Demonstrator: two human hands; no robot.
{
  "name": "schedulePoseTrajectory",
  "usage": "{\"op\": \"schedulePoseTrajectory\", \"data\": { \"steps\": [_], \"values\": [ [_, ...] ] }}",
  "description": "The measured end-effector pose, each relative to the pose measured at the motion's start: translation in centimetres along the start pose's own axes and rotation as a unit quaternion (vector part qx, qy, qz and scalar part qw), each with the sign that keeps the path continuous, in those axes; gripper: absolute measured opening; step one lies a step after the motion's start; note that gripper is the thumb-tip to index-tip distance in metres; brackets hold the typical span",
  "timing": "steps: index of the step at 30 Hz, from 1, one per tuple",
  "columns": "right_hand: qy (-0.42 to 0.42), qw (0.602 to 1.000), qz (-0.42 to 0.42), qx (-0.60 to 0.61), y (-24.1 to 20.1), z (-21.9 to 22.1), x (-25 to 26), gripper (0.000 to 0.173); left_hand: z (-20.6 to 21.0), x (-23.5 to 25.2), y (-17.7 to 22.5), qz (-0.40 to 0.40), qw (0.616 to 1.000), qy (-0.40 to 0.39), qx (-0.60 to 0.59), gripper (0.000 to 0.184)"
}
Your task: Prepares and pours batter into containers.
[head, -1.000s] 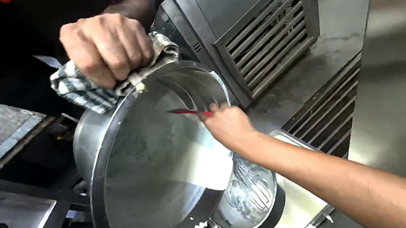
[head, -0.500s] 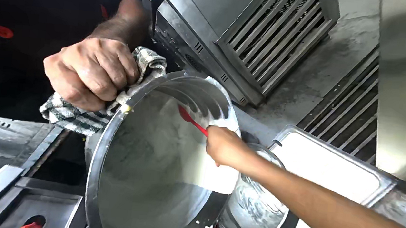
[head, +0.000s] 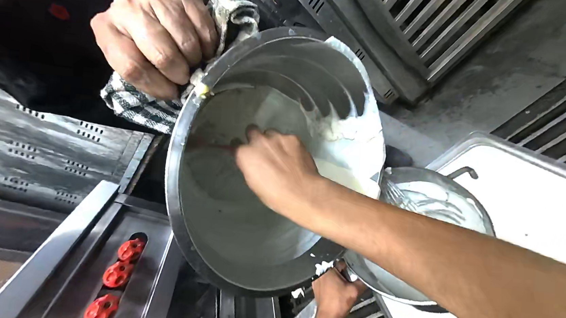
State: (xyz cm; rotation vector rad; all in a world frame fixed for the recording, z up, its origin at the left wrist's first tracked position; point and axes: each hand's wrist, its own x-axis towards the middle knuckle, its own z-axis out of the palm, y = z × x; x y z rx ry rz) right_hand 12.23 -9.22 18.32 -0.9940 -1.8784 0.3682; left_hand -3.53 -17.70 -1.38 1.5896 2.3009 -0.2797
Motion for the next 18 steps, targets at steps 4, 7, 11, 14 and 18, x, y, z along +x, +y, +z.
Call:
{"op": "schedulePoseTrajectory", "data": {
  "steps": [4,7,11,14,18],
  "values": [
    [-0.11,0.993,0.02,0.033,1.2,-1.7,-0.5,0.012,0.1,0.0,0.1,0.025,0.999,0.008,-0.03,0.032],
    [-0.039,0.99,0.13,0.041,2.6,-3.7,1.0,0.013,-0.1,-0.1,0.2,0.027,0.998,0.008,-0.048,0.03],
    [0.008,0.991,0.128,0.04,1.2,-1.0,0.7,0.01,-0.3,-0.2,0.3,0.02,0.999,0.003,-0.031,0.036],
    [-0.021,0.999,0.036,0.028,-1.1,4.3,-2.4,0.018,0.3,-0.3,-0.9,0.015,0.999,-0.024,0.025,0.044],
    [-0.09,0.993,0.034,0.065,-0.4,2.2,-2.7,0.012,-0.9,-0.9,0.3,-0.002,0.999,-0.033,0.02,0.045]
  ]
}}
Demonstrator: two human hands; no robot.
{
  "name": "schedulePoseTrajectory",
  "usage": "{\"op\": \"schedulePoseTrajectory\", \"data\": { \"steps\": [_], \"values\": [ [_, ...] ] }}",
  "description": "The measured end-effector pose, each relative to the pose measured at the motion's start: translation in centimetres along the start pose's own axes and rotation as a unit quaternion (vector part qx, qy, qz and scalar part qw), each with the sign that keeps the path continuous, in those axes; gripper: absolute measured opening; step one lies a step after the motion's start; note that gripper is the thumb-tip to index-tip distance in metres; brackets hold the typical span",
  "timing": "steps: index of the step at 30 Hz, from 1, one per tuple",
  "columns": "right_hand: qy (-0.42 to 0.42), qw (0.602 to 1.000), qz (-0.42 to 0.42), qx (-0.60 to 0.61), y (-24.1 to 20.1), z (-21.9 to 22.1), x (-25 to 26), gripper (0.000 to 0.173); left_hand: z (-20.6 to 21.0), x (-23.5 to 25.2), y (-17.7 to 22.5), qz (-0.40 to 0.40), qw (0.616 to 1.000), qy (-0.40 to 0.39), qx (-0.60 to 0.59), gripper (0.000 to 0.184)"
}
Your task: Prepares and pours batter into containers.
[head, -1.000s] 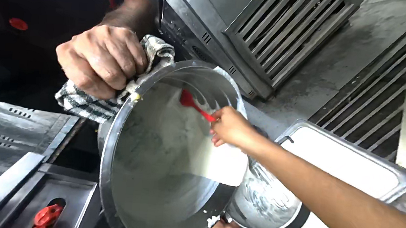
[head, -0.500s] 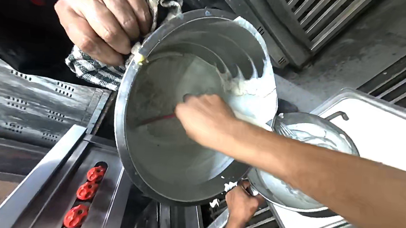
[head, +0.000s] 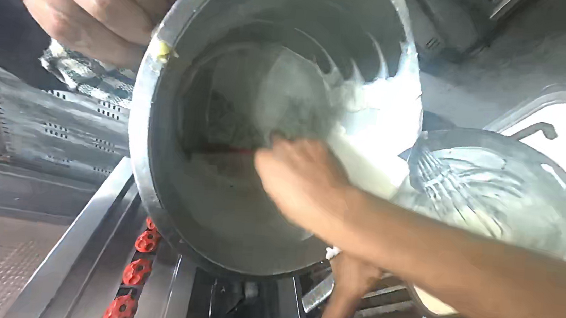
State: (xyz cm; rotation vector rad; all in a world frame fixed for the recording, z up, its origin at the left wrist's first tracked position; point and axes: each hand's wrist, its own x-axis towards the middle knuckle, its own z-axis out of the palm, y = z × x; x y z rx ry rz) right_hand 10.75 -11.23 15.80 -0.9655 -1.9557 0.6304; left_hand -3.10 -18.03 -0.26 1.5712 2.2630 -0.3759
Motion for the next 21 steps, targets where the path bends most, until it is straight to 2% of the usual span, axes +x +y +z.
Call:
{"op": "schedulePoseTrajectory", "data": {
  "steps": [3,6,8,10,13,15,16,18,21],
  "values": [
    [0.09,0.995,0.027,-0.022,0.3,-3.1,1.4,0.012,-0.3,0.0,-0.1,0.01,0.999,0.016,-0.035,0.04],
    [0.159,0.985,0.006,-0.065,-1.2,-1.5,2.4,0.013,1.2,1.1,-2.3,0.045,0.997,0.055,0.012,0.043],
    [0.155,0.982,-0.052,-0.098,-1.6,1.8,1.1,0.015,0.4,0.5,-1.3,0.002,0.999,0.01,0.045,0.049],
    [0.096,0.99,-0.065,-0.082,-1.2,3.9,-0.7,0.017,-0.2,0.1,-0.7,-0.03,0.998,-0.027,0.046,0.057],
    [-0.08,0.993,0.071,0.057,0.3,1.7,-1.5,0.022,1.9,1.7,-2.3,0.018,0.999,0.048,-0.01,0.049],
    [-0.135,0.971,0.113,0.162,1.4,-1.2,-1.6,0.016,1.6,1.1,-1.9,0.055,0.993,0.07,-0.072,0.033],
    [-0.12,0.957,0.124,0.232,2.0,-2.2,-1.7,0.012,0.9,0.5,-1.3,0.052,0.994,0.057,-0.083,0.03],
    [-0.069,0.908,0.155,0.382,2.7,-3.4,-1.9,0.014,0.3,0.0,-0.7,0.039,0.995,0.04,-0.081,0.028],
    [0.011,0.838,0.19,0.511,2.3,-5.5,-2.0,0.019,0.5,0.3,-0.3,0.026,0.997,0.023,-0.066,0.031]
  ]
}}
